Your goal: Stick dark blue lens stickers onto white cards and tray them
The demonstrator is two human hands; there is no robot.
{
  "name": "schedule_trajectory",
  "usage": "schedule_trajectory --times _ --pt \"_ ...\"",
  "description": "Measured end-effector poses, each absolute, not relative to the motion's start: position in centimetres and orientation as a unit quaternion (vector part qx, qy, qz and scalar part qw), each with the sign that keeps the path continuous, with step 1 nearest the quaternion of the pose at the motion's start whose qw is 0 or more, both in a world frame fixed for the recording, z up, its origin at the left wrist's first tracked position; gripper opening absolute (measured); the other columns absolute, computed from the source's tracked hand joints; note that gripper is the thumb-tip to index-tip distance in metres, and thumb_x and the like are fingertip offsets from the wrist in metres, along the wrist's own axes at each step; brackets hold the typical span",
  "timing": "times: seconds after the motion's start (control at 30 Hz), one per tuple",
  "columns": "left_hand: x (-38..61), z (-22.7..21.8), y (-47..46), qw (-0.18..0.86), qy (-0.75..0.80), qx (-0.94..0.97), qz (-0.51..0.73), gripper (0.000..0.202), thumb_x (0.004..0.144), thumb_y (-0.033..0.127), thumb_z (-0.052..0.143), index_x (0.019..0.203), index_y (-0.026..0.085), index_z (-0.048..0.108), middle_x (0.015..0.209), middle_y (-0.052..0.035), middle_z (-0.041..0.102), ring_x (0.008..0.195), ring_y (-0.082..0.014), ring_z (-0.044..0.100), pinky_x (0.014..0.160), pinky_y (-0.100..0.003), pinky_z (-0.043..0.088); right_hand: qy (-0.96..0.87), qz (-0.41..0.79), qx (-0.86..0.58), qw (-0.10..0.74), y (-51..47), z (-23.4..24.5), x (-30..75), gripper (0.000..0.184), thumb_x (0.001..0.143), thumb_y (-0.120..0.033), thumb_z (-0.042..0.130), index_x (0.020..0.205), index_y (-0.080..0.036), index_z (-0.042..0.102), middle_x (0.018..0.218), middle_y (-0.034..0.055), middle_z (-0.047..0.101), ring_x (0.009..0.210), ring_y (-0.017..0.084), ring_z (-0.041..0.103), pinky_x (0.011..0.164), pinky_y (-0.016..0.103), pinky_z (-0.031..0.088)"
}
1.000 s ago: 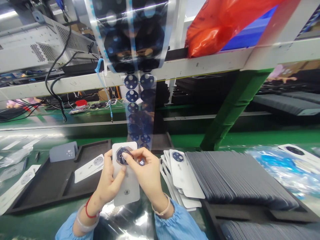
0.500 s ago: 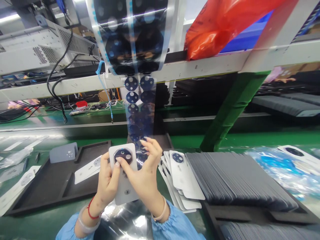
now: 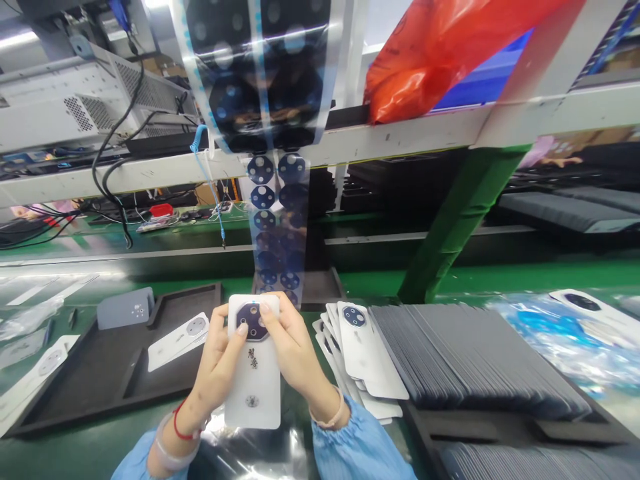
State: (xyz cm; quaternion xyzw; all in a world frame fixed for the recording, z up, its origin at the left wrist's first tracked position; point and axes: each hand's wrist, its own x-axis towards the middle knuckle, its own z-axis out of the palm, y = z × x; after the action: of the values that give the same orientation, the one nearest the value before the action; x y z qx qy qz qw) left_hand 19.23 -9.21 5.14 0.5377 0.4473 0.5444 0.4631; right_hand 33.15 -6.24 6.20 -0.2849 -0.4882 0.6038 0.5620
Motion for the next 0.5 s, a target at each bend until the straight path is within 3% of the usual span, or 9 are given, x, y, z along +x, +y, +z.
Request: schedule_trajectory --times 0.17,0.33,0.5 --pt "18.9 5.3 -9.2 0.453 0.444 0.547 0.547 0.034 0.1 0.049 0.05 0.122 0.024 0.043 0.1 -0.0058 0.07 0.078 -0.0193 0.069 0.062 -0.028 0.052 -0.488 0.649 -0.24 0.532 -6.6 6.5 33.1 0.043 0.09 -0.053 0.073 0.121 -0.026 0.06 0.088 -0.0003 0.069 0.077 0.017 0.065 0.069 0.026 0.051" --pt "19.0 5.0 -9.4 0.336 0.468 0.631 0.52 0.035 0.097 0.039 0.057 0.125 0.022 0.045 0.1 -0.0074 0.069 0.081 -0.023 0.07 0.063 -0.031 0.052 -0.445 0.629 -0.255 0.584 -6.5 6.1 32.2 0.031 0.082 -0.045 0.082 0.086 -0.021 0.063 0.076 -0.003 0.067 0.068 0.013 0.061 0.066 0.023 0.048" --pt "18.9 5.3 -9.9 0.359 0.451 0.646 0.5 0.035 0.099 0.037 0.052 0.129 0.022 0.042 0.103 -0.0076 0.068 0.08 -0.0214 0.069 0.066 -0.032 0.053 -0.44 0.624 -0.26 0.592 -6.3 6.0 32.2 0.028 0.086 -0.046 0.077 0.085 -0.02 0.065 0.076 -0.0015 0.07 0.067 0.014 0.061 0.063 0.023 0.048"
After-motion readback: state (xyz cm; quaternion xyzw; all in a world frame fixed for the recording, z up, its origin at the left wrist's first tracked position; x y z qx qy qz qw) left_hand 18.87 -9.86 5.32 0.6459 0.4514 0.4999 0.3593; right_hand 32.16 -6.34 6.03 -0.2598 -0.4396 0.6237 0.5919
